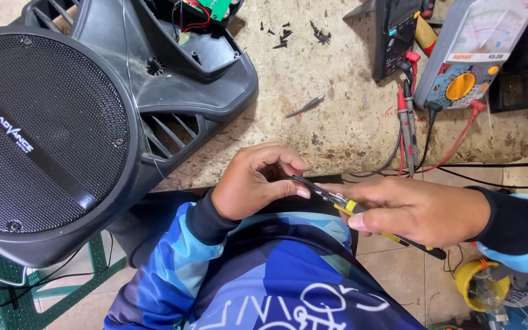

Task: Soldering wires to a circuit board and stripping wire ends during a speaker repair process.

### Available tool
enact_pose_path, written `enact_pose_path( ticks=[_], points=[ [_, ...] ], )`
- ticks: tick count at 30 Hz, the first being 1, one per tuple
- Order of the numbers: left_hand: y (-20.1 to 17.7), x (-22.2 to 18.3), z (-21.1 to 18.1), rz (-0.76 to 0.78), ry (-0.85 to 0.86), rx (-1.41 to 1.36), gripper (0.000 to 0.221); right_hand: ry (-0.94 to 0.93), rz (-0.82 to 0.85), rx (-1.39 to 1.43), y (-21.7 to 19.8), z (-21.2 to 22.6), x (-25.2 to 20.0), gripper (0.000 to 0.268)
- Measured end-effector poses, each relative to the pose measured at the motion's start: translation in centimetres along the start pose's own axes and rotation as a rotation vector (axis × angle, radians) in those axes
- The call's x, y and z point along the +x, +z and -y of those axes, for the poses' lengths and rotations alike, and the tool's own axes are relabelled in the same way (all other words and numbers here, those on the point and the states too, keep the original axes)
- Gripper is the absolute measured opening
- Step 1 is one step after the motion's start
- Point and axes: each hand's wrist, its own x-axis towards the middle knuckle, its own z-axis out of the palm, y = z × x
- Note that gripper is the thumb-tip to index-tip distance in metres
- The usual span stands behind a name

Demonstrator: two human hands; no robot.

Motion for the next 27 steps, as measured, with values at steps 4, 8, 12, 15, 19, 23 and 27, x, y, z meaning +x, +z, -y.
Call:
enact_pose_path(
  ticks=[4,8,12,15,19,23,27],
  points=[
    [0.1,-0.1,0.2,-0.018,-0.005,-0.051,0.029,-0.04,-0.002,-0.087,-0.1,-0.3,0.2,0.068],
    [-0.1,-0.1,0.1,-0.021,0.011,-0.08,0.027,-0.001,0.028,-0.092,-0.2,-0.2,0.3,0.07],
    [0.1,-0.6,0.0,-0.031,0.12,0.039,0.022,-0.195,0.046,-0.305,-1.1,-0.8,-0.4,0.07],
    [0.3,-1.3,0.4,-0.243,0.077,0.075,0.021,0.174,-0.069,-0.356,-1.3,0.5,-1.3,0.075],
    [0.2,-2.1,0.2,-0.316,-0.136,-0.133,0.017,0.235,-0.564,-0.889,-0.9,-1.2,1.3,0.082],
    [0.7,-2.4,-0.1,-0.304,-0.27,-0.383,0.015,0.061,-1.042,-1.331,-0.9,-4.8,5.9,0.072],
    [0.5,-2.7,-0.5,-0.286,-0.238,-0.319,0.017,-0.043,-1.227,-1.278,-0.2,-5.6,7.0,0.067]
  ],
)
